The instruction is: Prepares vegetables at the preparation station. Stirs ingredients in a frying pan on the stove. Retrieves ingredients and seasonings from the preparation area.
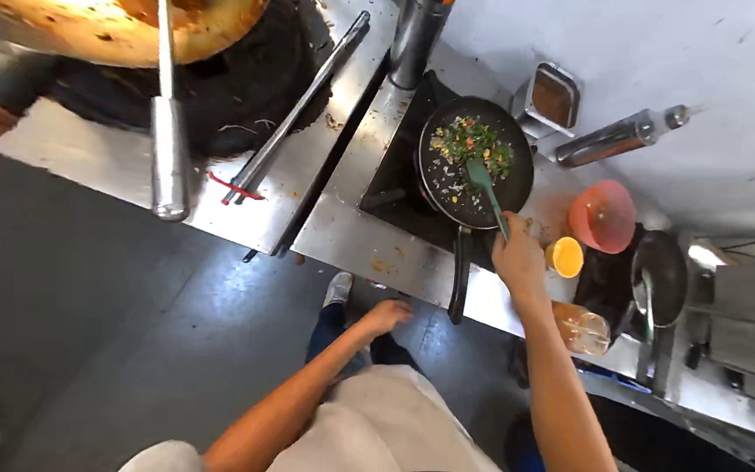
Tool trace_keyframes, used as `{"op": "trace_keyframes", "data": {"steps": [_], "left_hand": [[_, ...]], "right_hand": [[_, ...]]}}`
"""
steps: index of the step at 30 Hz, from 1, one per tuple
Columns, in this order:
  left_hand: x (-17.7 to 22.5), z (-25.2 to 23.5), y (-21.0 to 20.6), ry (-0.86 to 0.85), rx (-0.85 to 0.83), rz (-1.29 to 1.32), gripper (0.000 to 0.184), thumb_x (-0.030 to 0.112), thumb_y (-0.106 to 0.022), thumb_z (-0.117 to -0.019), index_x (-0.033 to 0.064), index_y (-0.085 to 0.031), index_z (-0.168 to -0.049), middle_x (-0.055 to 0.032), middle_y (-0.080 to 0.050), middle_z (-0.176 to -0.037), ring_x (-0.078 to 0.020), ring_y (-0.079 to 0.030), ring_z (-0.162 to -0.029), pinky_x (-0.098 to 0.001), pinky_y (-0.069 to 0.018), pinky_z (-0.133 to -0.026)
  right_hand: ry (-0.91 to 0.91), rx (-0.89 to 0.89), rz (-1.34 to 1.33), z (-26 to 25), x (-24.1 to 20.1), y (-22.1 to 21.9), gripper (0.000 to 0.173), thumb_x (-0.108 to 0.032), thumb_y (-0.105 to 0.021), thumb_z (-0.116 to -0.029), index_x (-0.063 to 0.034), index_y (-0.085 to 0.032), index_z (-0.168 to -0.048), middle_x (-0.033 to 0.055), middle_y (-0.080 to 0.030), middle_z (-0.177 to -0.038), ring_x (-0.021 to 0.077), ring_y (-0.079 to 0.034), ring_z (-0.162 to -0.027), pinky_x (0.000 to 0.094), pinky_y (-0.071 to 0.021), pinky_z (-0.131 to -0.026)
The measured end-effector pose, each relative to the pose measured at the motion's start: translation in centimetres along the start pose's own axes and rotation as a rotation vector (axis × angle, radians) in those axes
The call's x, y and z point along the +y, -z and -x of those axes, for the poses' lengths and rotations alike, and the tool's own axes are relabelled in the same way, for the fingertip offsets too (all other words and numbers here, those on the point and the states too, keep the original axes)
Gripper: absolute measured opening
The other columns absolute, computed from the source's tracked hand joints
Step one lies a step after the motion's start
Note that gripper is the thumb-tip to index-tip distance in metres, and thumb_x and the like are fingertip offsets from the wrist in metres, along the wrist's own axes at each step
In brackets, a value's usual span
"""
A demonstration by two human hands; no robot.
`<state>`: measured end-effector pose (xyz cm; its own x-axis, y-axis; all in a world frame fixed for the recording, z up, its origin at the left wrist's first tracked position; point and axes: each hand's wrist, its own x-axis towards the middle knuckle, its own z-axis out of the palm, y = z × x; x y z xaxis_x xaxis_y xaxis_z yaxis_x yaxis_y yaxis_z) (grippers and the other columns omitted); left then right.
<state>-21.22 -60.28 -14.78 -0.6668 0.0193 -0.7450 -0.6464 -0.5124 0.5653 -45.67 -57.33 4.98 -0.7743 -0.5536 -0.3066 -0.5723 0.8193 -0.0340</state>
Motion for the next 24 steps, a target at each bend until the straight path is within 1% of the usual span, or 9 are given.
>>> {"op": "trace_keyframes", "data": {"steps": [2, 4, 6, 7, 8, 12, 16, 21, 24], "left_hand": [[3.7, 0.9, -3.5, -0.178, -0.297, 0.253, 0.047, 0.029, -0.038, -0.1119, 0.0016, -0.042, -0.15, -0.0142, -0.059, -0.142, -0.0235, -0.06, -0.128, -0.0405, -0.0478, -0.109], [7.2, 0.5, -6.8, -0.32, -0.317, 0.414, 0.048, 0.03, -0.035, -0.1124, -0.0002, -0.041, -0.149, -0.0138, -0.064, -0.13, -0.0207, -0.065, -0.116, -0.038, -0.0511, -0.104], [9.5, -0.8, -9.9, -0.378, -0.121, 0.565, 0.039, 0.03, -0.038, -0.1126, 0.0021, -0.052, -0.135, -0.0049, -0.066, -0.093, -0.0106, -0.065, -0.075, -0.0265, -0.0571, -0.074], [10.1, -1.2, -11.1, -0.393, -0.038, 0.669, 0.032, 0.03, -0.038, -0.1124, 0.0052, -0.053, -0.127, 0.0003, -0.056, -0.077, -0.006, -0.054, -0.057, -0.0205, -0.0507, -0.056], [10.0, -0.5, -12.1, -0.384, 0.019, 0.72, 0.03, 0.03, -0.038, -0.1125, 0.006, -0.053, -0.123, 0.0022, -0.05, -0.07, -0.005, -0.046, -0.049, -0.0196, -0.0458, -0.048], [6.8, 5.4, -11.9, -0.253, 0.054, 0.577, 0.033, 0.031, -0.032, -0.1137, 0.0046, -0.051, -0.124, 0.002, -0.048, -0.066, -0.0076, -0.047, -0.047, -0.0237, -0.0497, -0.047], [9.4, 3.5, -10.6, -0.255, 0.171, 0.465, 0.038, 0.035, -0.034, -0.1131, 0.0049, -0.055, -0.123, 0.0013, -0.049, -0.067, -0.0074, -0.048, -0.048, -0.0226, -0.0478, -0.048], [6.3, 9.2, -12.0, -0.171, 0.101, 0.479, 0.036, 0.034, -0.032, -0.1134, 0.0053, -0.051, -0.122, 0.0017, -0.047, -0.063, -0.0078, -0.046, -0.044, -0.0239, -0.0482, -0.043], [8.1, 6.2, -10.6, -0.174, 0.124, 0.464, 0.036, 0.034, -0.033, -0.1135, 0.0052, -0.053, -0.122, 0.0022, -0.047, -0.066, -0.0072, -0.045, -0.045, -0.0226, -0.0472, -0.045]], "right_hand": [[0.01, 0.028, 0.038, 0.1, 1.8, 2.8, 0.042, -0.016, -0.054, -0.1015, -0.015, -0.057, -0.143, 0.0274, -0.069, -0.114, 0.0496, -0.069, -0.096, 0.068, -0.0539, -0.074], [0.022, 0.029, 0.101, -2.5, 2.3, 4.8, 0.038, -0.021, -0.056, -0.1027, -0.0125, -0.062, -0.139, 0.0286, -0.07, -0.111, 0.0517, -0.068, -0.1, 0.0715, -0.0519, -0.077], [0.045, 0.02, 0.098, -6.1, 1.5, 5.2, 0.036, -0.025, -0.054, -0.1049, -0.0115, -0.066, -0.135, 0.0284, -0.071, -0.113, 0.0512, -0.068, -0.105, 0.0719, -0.0512, -0.082], [0.094, 0.017, 0.072, -7.7, 0.9, 5.2, 0.035, -0.025, -0.054, -0.1049, -0.0121, -0.068, -0.135, 0.0274, -0.071, -0.115, 0.0501, -0.067, -0.107, 0.0708, -0.0512, -0.084], [0.162, -0.002, 0.058, -8.7, 0.7, 5.3, 0.036, -0.025, -0.054, -0.1047, -0.0143, -0.068, -0.136, 0.0256, -0.071, -0.118, 0.048, -0.067, -0.11, 0.0696, -0.0517, -0.087], [0.401, -0.15, 0.165, -6.5, 2.4, 9.3, 0.032, -0.028, -0.06, -0.1027, -0.0221, -0.072, -0.132, 0.0201, -0.072, -0.118, 0.0435, -0.067, -0.11, 0.0689, -0.052, -0.087], [0.353, -0.097, 0.204, -5.8, 1.3, 9.9, 0.025, -0.026, -0.062, -0.0994, -0.0114, -0.076, -0.114, 0.0244, -0.072, -0.109, 0.0477, -0.068, -0.103, 0.0706, -0.0517, -0.08], [0.441, -0.194, 0.204, -3.0, 3.6, 11.3, 0.025, -0.029, -0.062, -0.1003, -0.0185, -0.077, -0.117, 0.0172, -0.073, -0.109, 0.0409, -0.069, -0.104, 0.0667, -0.0536, -0.082], [0.311, -0.182, 0.214, -2.0, 3.4, 11.3, 0.022, -0.026, -0.064, -0.0982, -0.0142, -0.076, -0.113, 0.0196, -0.073, -0.108, 0.0435, -0.069, -0.102, 0.0675, -0.0527, -0.079]]}}
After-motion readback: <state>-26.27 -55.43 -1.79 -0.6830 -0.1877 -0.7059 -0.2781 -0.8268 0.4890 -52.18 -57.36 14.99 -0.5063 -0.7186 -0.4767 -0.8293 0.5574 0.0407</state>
